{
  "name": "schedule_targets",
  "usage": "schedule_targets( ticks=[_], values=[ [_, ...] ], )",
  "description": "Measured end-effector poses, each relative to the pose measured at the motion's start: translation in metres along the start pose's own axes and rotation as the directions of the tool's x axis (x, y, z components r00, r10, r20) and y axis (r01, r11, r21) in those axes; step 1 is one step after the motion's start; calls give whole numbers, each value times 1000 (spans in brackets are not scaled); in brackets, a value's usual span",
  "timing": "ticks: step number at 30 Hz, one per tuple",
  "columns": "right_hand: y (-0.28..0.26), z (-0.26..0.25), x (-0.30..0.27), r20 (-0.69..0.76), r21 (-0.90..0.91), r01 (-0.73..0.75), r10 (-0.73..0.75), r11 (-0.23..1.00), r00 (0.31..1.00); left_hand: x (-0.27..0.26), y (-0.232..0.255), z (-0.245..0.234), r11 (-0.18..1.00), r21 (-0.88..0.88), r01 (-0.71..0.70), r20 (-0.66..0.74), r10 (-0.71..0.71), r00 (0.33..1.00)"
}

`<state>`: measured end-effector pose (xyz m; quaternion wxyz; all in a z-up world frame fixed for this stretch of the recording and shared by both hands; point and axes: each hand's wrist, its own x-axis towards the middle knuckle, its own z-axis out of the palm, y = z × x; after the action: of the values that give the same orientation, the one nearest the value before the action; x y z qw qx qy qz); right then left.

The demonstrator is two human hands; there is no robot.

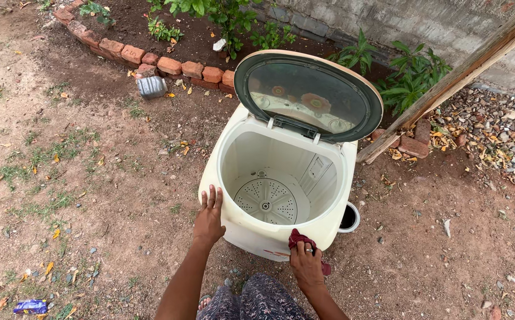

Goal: The person wipes the interior and exterior of a portable washing machine using a red cloth, cleaning the basin and the lid area.

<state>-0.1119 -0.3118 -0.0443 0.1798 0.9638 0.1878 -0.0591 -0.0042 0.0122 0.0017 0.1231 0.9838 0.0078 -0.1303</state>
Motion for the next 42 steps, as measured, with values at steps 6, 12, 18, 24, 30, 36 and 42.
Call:
schedule_targets(
  ticks=[6, 12, 18, 24, 30, 36, 42],
  values=[
    [19, -32, 5, -10, 172, -263, 268, 949, 963, 3, -5, 8, 999, 5, -34, -50, 34, 998],
    [53, -57, 13, 30, 216, -403, 406, 890, 913, -2, 3, -8, 998, 61, 3, 57, -7, 998],
    [66, -80, 21, 93, 391, -506, 514, 769, 853, -2, 4, -16, 993, 116, -6, 45, 0, 999],
    [44, -98, 25, 60, 435, -443, 466, 784, 883, 5, 3, -14, 996, 85, 33, 147, -45, 988],
    [0, -67, 25, 75, 306, -283, 273, 909, 959, 19, -3, -1, 996, 88, 10, 122, -21, 992],
    [-51, -24, 42, -76, 306, -115, 145, 945, 987, 21, 2, -13, 995, 99, -9, 179, -9, 984],
    [-91, -40, 66, -48, 292, 20, -6, 956, 999, 25, -2, -18, 996, 94, 0, 239, -23, 971]
  ],
)
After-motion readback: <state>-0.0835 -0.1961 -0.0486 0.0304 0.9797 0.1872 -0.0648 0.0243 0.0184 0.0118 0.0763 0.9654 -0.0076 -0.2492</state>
